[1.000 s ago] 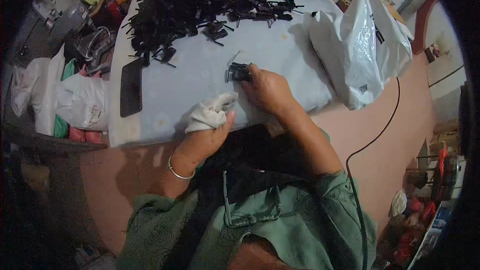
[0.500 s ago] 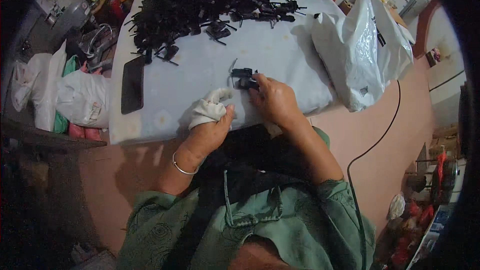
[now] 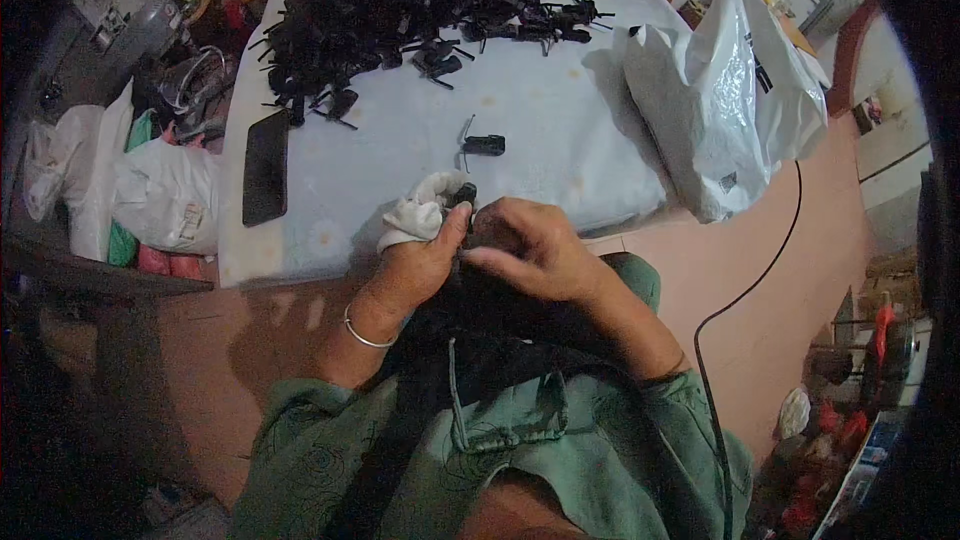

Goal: Wiping small black plastic components with a white cloth at a workstation.

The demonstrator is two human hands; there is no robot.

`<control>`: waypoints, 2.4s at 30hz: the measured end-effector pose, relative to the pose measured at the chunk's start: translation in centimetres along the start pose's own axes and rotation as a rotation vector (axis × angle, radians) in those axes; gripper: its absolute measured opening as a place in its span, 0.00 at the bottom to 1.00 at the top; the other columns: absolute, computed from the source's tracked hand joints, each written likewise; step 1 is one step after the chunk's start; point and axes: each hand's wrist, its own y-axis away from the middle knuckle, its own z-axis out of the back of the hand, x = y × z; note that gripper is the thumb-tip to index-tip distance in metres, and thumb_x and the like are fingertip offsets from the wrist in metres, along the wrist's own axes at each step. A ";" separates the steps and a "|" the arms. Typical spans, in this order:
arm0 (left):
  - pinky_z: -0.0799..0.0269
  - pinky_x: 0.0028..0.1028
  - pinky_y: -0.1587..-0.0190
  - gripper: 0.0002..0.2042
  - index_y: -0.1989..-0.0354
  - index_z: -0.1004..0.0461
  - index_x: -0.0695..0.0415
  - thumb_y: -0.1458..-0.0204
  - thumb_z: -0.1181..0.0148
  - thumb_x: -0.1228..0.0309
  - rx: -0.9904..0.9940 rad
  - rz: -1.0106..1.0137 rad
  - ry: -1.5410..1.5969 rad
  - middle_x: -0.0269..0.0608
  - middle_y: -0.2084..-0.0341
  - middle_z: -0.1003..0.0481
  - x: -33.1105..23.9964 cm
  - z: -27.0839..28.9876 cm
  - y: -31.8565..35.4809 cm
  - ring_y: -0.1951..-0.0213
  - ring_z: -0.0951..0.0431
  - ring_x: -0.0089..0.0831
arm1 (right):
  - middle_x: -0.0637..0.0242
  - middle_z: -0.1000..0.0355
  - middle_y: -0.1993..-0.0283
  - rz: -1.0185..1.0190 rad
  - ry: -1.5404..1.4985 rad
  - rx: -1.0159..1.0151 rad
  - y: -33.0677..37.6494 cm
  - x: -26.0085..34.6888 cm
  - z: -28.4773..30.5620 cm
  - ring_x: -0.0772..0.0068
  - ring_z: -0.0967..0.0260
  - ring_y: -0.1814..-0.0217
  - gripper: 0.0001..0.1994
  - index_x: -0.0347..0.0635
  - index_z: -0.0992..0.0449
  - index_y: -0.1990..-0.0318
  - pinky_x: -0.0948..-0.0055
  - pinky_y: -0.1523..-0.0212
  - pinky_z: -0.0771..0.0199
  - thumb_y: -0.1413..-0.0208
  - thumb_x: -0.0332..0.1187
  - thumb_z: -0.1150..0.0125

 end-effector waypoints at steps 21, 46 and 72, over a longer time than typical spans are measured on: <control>0.32 0.28 0.71 0.07 0.67 0.31 0.63 0.56 0.47 0.77 -0.061 -0.304 -0.464 0.46 0.76 0.29 -1.1 -0.5 0.9 0.73 0.27 0.37 | 0.60 0.40 0.82 -0.196 -0.076 0.023 0.1 -1.5 -1.4 0.67 0.44 0.79 0.14 0.34 0.35 0.76 0.71 0.76 0.40 0.43 0.35 0.54; 0.39 0.16 0.85 0.13 0.56 0.37 0.63 0.49 0.48 0.75 0.092 0.157 0.127 0.30 0.83 0.33 -2.8 0.5 1.4 0.85 0.35 0.15 | 0.56 0.43 0.82 -0.146 -0.182 0.018 1.0 -0.4 -1.1 0.68 0.48 0.81 0.11 0.35 0.37 0.73 0.70 0.77 0.41 0.42 0.34 0.55; 0.31 0.34 0.69 0.09 0.65 0.30 0.64 0.58 0.49 0.77 -0.073 -0.391 -0.568 0.53 0.74 0.29 -0.1 -0.7 1.4 0.72 0.27 0.47 | 0.75 0.40 0.80 -0.374 -0.471 -0.085 1.5 -2.3 -4.3 0.84 0.46 0.75 0.15 0.36 0.34 0.74 0.79 0.74 0.41 0.40 0.38 0.58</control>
